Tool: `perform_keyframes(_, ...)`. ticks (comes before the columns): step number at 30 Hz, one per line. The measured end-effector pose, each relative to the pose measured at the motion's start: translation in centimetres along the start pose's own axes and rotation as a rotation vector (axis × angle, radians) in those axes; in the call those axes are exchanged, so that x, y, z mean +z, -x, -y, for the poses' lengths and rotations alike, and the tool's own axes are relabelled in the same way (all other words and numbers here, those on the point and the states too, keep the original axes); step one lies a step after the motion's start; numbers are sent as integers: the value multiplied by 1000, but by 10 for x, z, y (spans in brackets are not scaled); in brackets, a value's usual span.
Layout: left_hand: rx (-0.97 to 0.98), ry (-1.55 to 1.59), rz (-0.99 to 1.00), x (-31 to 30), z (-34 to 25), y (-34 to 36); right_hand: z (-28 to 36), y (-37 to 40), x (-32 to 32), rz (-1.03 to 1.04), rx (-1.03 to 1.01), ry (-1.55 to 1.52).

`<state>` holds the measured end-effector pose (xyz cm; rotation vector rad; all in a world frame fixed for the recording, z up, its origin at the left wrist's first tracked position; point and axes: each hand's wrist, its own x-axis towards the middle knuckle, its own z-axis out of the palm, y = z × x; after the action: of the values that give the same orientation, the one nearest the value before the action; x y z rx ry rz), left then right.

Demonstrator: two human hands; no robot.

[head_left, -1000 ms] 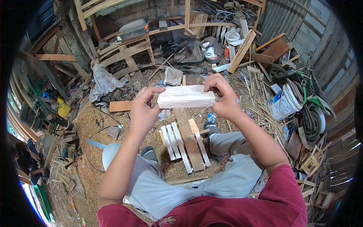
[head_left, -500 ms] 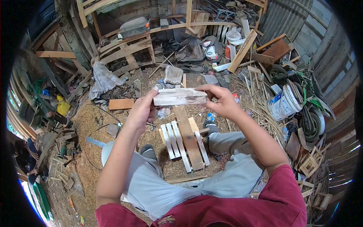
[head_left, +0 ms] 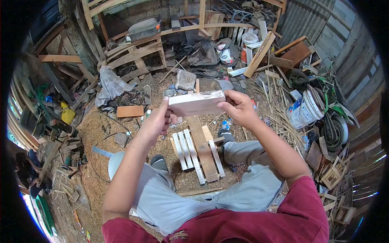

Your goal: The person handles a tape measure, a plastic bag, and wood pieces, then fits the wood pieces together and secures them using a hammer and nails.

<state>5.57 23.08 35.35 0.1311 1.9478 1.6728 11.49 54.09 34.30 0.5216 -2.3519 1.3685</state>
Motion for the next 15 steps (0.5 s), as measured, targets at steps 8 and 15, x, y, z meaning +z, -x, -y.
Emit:
perform_keyframes(8, 122, -243, -91, 5, -1, 1, 5, -1, 0, 54, 347, -371)
perform_keyframes(15, 147, -165, -83, 10, -4, 7, -2, -1, 3, 45, 412, -410)
